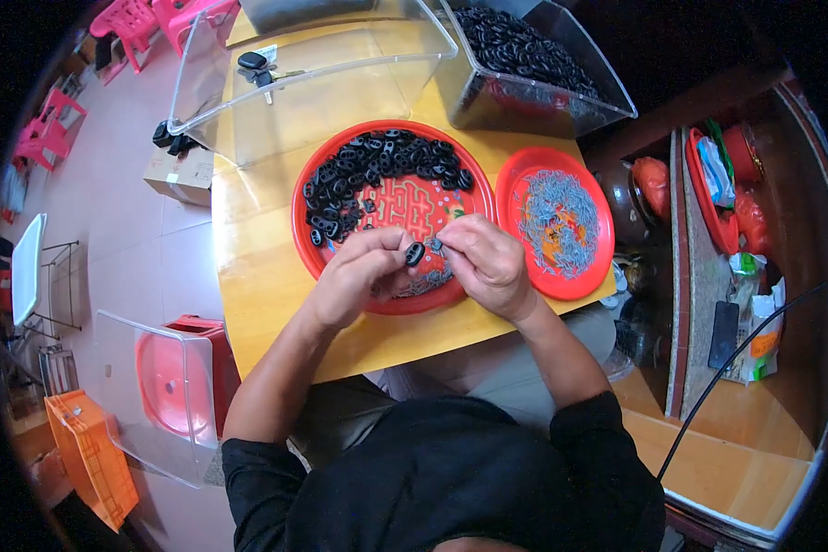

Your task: The person assembles plastic cord locks by picking up components from the plates and fitting them together by hand.

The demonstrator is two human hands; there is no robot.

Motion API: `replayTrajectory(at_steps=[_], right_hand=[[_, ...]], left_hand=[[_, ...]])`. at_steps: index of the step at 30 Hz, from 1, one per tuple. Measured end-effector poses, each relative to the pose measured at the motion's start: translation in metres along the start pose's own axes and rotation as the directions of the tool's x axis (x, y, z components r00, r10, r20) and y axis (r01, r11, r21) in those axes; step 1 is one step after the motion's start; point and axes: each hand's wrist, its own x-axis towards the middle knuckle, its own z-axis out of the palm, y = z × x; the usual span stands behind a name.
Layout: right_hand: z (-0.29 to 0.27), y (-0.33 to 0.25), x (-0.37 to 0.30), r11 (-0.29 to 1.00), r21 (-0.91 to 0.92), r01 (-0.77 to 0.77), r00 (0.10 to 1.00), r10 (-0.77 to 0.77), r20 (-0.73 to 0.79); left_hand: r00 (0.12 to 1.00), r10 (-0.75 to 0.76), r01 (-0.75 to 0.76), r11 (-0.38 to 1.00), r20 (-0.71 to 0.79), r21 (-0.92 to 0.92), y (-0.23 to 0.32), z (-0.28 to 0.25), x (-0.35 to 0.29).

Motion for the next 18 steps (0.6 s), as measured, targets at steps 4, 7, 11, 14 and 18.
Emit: replayTrajectory(at_steps=[4,7,11,14,18], right_hand=[[0.001,0.004,-0.003,1.000,-0.011,0.005,1.000,-0.006,-0.020],[0.002,0.003,-0.005,1.000,-0.011,0.012,1.000,-0.013,-0.022],[0.001,0.001,-0.005,1.000,-0.029,0.010,1.000,-0.010,-0.020],[0.002,0.001,-0.006,1.000,-0.025,0.004,1.000,-0.005,-0.015],[0.003,-0.001,-0.003,0.999,-0.024,0.028,0.999,-0.029,-0.029]], left_hand=[[0.842,0.522,-0.032,-0.197,0.132,0.980,0.009,0.010,0.001],[0.812,0.509,0.016,-0.510,0.286,0.860,0.014,0.020,-0.002],[0.817,0.471,-0.035,-0.533,0.331,0.845,0.022,0.018,-0.005],[0.777,0.548,-0.056,-0.430,0.310,0.901,0.025,0.011,-0.005],[0.781,0.622,-0.135,0.079,0.057,0.988,0.018,-0.002,-0.002]])
